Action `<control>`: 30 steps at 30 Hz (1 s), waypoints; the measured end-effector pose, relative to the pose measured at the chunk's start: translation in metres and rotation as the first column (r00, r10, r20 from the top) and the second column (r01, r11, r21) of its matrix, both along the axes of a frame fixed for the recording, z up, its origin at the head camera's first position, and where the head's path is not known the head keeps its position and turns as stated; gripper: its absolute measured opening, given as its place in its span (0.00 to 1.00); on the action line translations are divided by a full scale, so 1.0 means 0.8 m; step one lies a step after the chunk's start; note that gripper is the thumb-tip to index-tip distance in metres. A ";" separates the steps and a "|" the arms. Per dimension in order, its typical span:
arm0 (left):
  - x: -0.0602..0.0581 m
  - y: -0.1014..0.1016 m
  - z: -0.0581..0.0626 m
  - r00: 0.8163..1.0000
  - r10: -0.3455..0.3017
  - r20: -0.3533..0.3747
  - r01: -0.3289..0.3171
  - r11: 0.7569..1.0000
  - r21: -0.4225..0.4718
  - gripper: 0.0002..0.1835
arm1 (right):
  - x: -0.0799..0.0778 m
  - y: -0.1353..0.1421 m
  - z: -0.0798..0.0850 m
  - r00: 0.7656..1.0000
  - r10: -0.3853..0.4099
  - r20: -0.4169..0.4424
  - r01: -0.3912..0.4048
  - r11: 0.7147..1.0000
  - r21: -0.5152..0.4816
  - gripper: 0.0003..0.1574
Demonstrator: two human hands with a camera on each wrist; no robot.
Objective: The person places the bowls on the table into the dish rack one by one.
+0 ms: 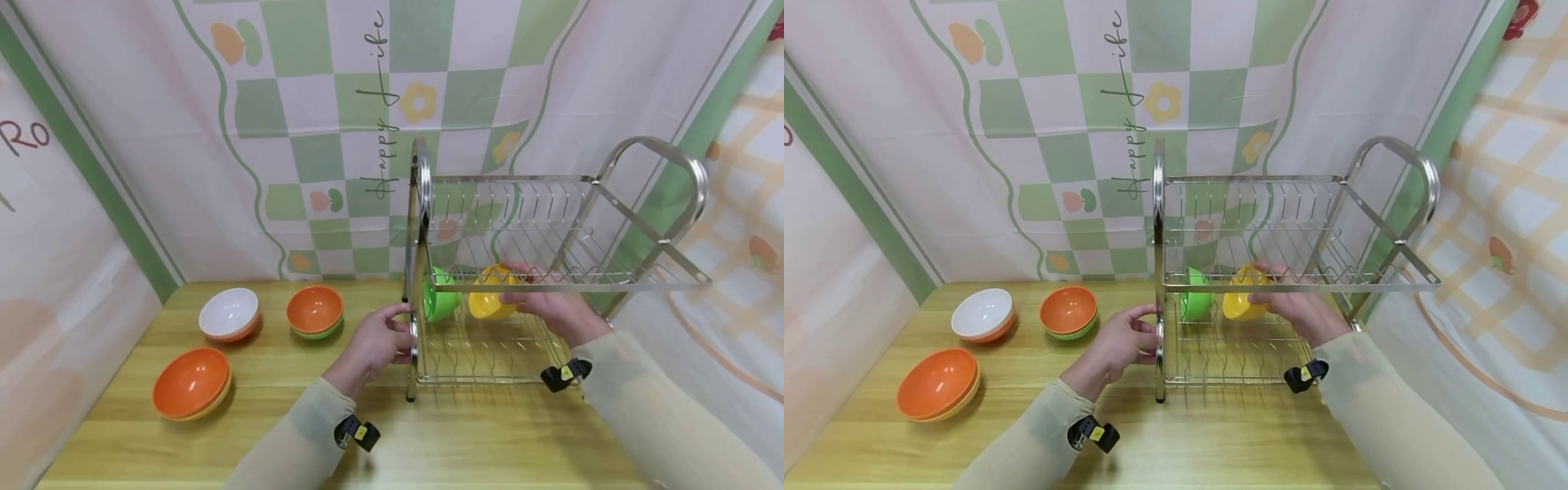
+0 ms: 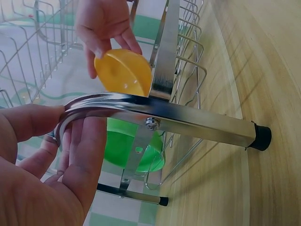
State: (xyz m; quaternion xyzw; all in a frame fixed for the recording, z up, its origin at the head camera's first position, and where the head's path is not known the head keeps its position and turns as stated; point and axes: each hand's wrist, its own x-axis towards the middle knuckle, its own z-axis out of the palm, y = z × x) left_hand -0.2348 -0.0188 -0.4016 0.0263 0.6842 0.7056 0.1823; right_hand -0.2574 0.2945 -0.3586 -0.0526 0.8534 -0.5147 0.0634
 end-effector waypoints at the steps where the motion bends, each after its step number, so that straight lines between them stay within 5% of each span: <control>1: 0.000 0.000 0.000 1.000 -0.001 0.000 0.001 1.000 0.001 0.34 | 0.000 0.001 0.000 1.000 -0.001 0.001 0.001 0.999 0.034 0.52; 9: 0.001 -0.001 0.000 1.000 -0.005 -0.004 0.005 1.000 0.007 0.34 | -0.012 -0.005 -0.004 0.999 0.026 -0.045 -0.012 0.961 0.276 0.51; 19: 0.000 -0.001 -0.001 1.000 -0.008 0.007 0.008 1.000 0.029 0.34 | -0.022 -0.011 -0.013 0.997 0.012 -0.074 0.008 0.962 0.272 0.52; 24: 0.000 -0.001 0.000 1.000 -0.010 0.016 0.010 0.999 0.039 0.35 | -0.050 0.004 -0.041 0.985 0.042 -0.168 0.020 0.934 0.355 0.49; 30: 0.000 -0.001 0.000 1.000 -0.015 0.016 0.014 0.999 0.040 0.35 | -0.034 -0.021 -0.015 0.989 0.061 -0.133 -0.005 0.922 0.388 0.48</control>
